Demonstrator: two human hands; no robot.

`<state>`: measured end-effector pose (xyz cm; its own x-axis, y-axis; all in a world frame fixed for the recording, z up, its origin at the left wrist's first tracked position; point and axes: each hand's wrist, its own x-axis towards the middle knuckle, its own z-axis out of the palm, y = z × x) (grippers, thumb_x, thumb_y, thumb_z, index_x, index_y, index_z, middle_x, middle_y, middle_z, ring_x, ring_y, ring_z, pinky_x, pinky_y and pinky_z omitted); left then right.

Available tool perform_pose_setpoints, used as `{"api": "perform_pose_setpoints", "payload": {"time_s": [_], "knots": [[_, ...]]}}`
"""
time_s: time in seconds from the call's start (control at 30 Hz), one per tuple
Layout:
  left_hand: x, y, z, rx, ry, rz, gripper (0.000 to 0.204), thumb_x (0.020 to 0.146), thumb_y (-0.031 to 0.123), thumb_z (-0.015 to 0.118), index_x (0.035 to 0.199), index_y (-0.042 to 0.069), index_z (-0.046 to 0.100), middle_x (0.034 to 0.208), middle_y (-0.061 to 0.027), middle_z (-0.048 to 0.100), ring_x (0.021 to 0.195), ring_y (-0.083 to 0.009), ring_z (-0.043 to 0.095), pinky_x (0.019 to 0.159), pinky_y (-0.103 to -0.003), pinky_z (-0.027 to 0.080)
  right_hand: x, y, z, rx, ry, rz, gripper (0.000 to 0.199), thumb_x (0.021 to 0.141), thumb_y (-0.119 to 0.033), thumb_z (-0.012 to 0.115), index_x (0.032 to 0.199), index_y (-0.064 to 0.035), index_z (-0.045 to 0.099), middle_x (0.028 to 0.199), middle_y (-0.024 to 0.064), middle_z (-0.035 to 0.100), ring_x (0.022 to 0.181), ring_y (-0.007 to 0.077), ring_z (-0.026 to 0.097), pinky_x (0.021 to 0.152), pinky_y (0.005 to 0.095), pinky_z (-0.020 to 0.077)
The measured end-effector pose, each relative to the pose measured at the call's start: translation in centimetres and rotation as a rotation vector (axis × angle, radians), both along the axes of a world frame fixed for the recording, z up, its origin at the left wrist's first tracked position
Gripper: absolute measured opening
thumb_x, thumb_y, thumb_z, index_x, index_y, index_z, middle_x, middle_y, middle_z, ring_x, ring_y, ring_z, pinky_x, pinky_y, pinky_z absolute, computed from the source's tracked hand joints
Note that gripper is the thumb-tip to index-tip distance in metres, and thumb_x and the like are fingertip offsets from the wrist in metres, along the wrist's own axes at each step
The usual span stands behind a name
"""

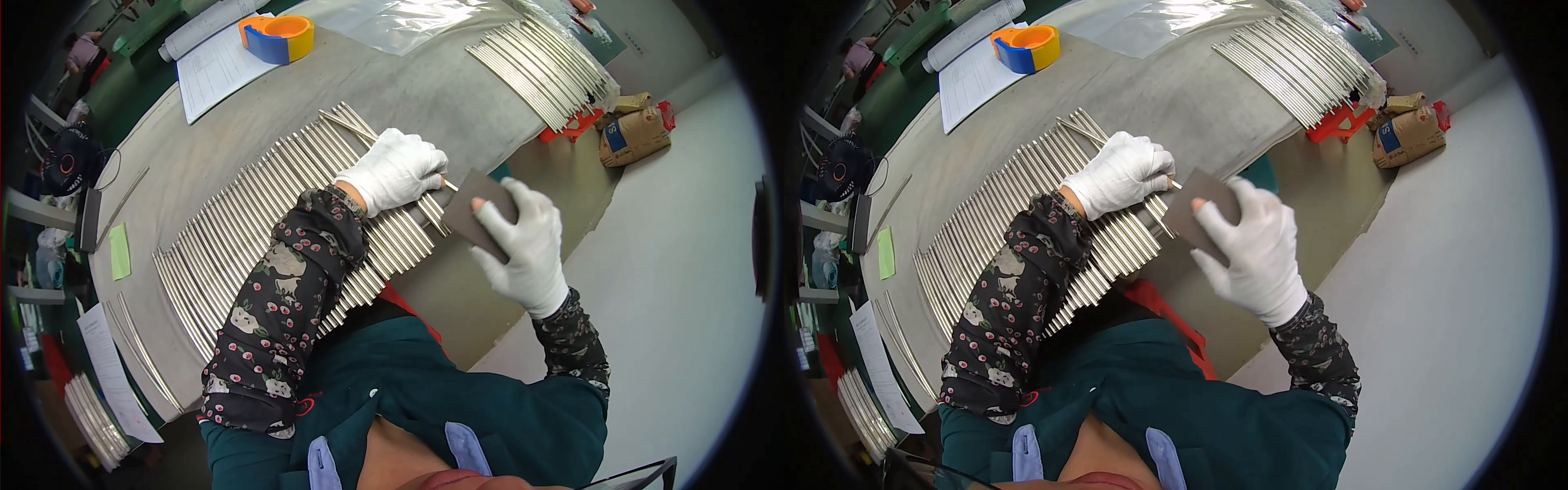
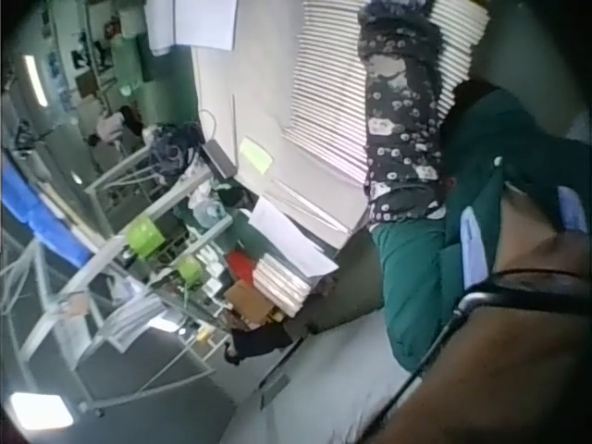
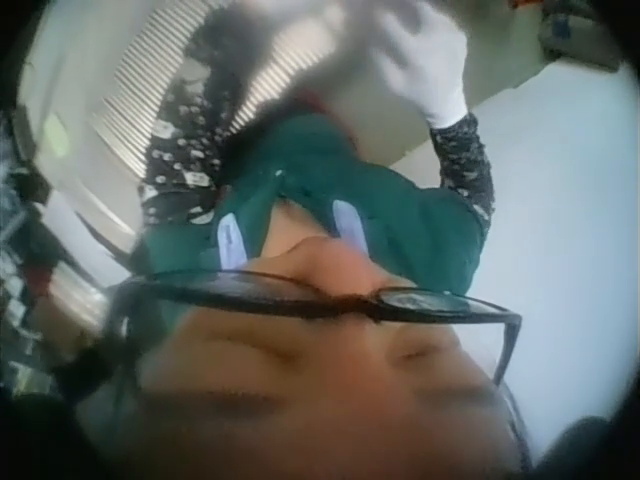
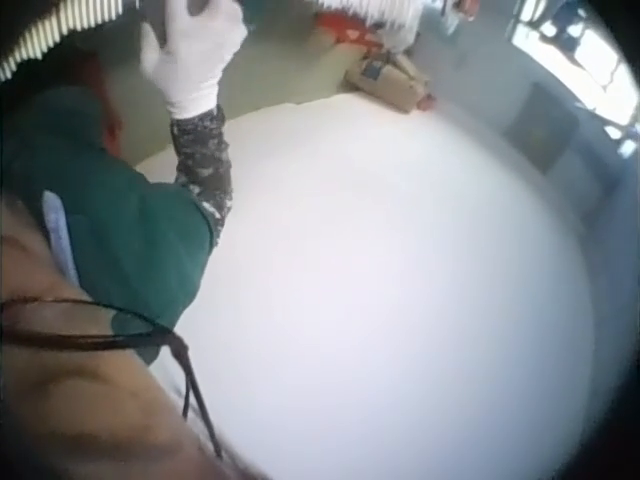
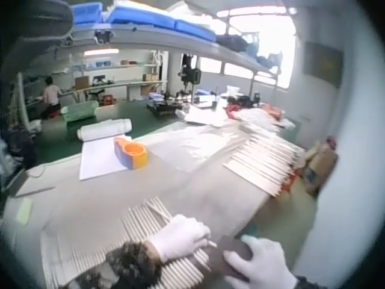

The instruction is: Sorting, sanding the ends of, and packaging metal rods into plastic bags at an industrial workbench.

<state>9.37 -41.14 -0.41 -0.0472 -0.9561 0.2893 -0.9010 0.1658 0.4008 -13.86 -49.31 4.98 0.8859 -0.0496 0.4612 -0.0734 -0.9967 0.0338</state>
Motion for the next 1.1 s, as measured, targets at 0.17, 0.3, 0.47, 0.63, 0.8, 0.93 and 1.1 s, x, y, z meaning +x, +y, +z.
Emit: {"api": "perform_pose_setpoints", "payload": {"time_s": [0.17,0.3,0.47,0.63,0.8,0.93,1.1], "knots": [[0.1,-0.2,-0.1,-0.014,-0.017,-0.001,0.014,0.086,0.023,0.068,0.086,0.009,0.068,0.081,-0.0102,0.067,0.083,-0.0308,0.065,0.074,-0.042,0.050,-0.3,-1.2,-1.2,-0.133,-0.038,-0.488,0.055,0.066,-0.028,0.082,0.117,-0.0160,0.066,0.122,0.0184,0.054,0.104,0.0348,0.055,0.085,0.0441,0.0442],[-0.1,-0.2,-0.2,-0.007,-0.034,0.010,0.014,0.086,0.023,0.069,0.086,0.009,0.068,0.081,-0.0092,0.067,0.083,-0.0304,0.065,0.075,-0.042,0.050,-0.1,-0.6,-0.8,-0.048,-0.001,-0.019,0.057,0.066,-0.028,0.082,0.119,-0.0166,0.065,0.122,0.0186,0.054,0.103,0.0348,0.055,0.086,0.0441,0.0446],[-0.2,-0.1,-0.3,0.015,-0.004,0.041,0.013,0.086,0.022,0.069,0.086,0.010,0.068,0.081,-0.0085,0.067,0.084,-0.0305,0.065,0.076,-0.043,0.048,0.0,-1.4,-0.6,0.000,-0.111,-0.307,0.057,0.065,-0.026,0.082,0.119,-0.0145,0.066,0.120,0.0179,0.055,0.104,0.0350,0.055,0.089,0.0434,0.0451],[-0.2,0.0,-0.1,-0.014,-0.005,-0.013,0.012,0.085,0.022,0.069,0.086,0.010,0.068,0.080,-0.0091,0.067,0.083,-0.0306,0.065,0.077,-0.042,0.050,-1.1,-2.6,-2.3,-0.059,0.020,-0.546,0.055,0.068,-0.024,0.081,0.120,-0.0158,0.067,0.121,0.0176,0.055,0.107,0.0346,0.053,0.091,0.0443,0.0447],[0.3,0.7,1.0,-0.025,0.023,-0.103,0.011,0.083,0.017,0.072,0.086,0.009,0.066,0.084,-0.0075,0.066,0.089,-0.0293,0.063,0.077,-0.042,0.051,-3.1,-3.5,-4.2,0.066,-0.067,-0.412,0.054,0.069,-0.023,0.081,0.120,-0.0135,0.066,0.122,0.0192,0.054,0.109,0.0360,0.052,0.096,0.0456,0.0426],[0.3,2.0,1.4,-0.174,-0.041,-0.221,0.015,0.076,0.012,0.076,0.083,0.008,0.064,0.085,-0.0048,0.064,0.090,-0.0276,0.062,0.077,-0.039,0.052,-4.2,-2.7,-5.2,0.155,-0.040,-0.440,0.053,0.069,-0.022,0.081,0.119,-0.0122,0.066,0.122,0.0177,0.054,0.109,0.0354,0.052,0.096,0.0454,0.0433],[0.4,4.6,1.2,-0.180,-0.144,-0.166,0.039,0.074,0.016,0.079,0.109,0.010,0.064,0.121,-0.0084,0.060,0.122,-0.0323,0.053,0.100,-0.047,0.046,-4.9,-0.7,-5.7,0.259,-0.044,-0.338,0.053,0.068,-0.020,0.080,0.118,-0.0109,0.066,0.122,0.0162,0.054,0.108,0.0349,0.052,0.095,0.0446,0.0444]]}}
